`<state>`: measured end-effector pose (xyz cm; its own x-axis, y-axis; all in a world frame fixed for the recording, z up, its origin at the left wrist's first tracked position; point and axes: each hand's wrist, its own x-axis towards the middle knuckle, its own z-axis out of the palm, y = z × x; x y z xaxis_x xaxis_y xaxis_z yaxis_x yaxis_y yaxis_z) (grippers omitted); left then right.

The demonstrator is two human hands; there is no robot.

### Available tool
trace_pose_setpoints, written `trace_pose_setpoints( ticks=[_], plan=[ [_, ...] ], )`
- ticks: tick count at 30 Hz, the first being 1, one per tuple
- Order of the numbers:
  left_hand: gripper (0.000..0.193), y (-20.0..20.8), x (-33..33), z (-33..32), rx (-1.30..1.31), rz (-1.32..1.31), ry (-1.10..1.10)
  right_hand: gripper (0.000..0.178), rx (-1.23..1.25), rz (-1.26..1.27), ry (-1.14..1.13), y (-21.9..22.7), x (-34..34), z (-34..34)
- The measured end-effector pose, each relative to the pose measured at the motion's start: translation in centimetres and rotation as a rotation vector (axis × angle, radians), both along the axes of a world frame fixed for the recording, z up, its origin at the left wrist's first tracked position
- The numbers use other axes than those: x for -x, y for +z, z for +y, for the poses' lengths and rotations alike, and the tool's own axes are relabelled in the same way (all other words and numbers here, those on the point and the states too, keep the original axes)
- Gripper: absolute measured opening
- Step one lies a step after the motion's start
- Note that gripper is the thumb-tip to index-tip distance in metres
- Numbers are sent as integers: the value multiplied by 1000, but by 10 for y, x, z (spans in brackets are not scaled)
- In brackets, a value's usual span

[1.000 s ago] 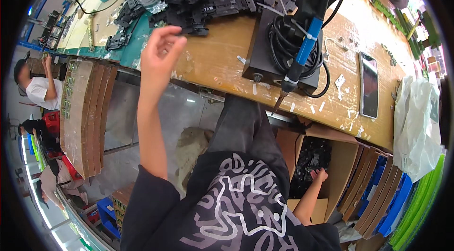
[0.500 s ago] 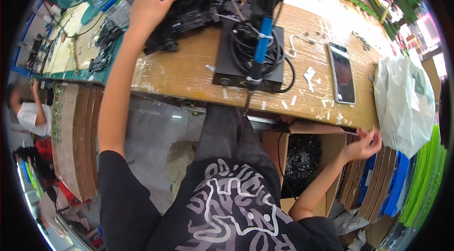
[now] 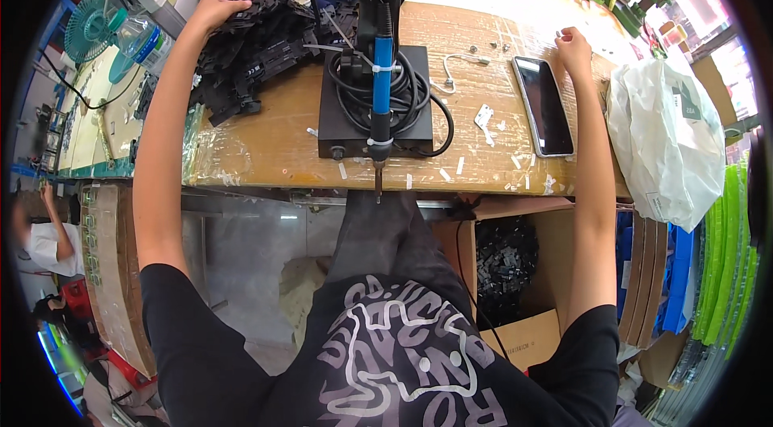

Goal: The person assembles small black plastic electronic components at a workbench. They repeatedly pick up parts, insert small white pins, and use a soldering iron to secure them. The person handles the components one at a time, placing finished units on the table.

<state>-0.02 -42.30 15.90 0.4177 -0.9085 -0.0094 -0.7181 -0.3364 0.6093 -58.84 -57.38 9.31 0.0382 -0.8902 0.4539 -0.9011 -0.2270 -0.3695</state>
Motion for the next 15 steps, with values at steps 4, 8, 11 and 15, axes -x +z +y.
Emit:
trace_pose_setpoints(
  ticks=[4,8,11,15],
  plan=[
    [42,3,-10,13,261,267,59,34,-108,1,-112,-4,-11,-21],
    [34,26,11,42,330,763,87,26,-297,-72,-188,2,-8,-34],
    [22,28,23,67,444,996,144,20,-322,-30,-215,5,-8,-39],
    [26,34,63,141,739,1457,40,19,-254,183,-210,9,-15,-32]
  ],
)
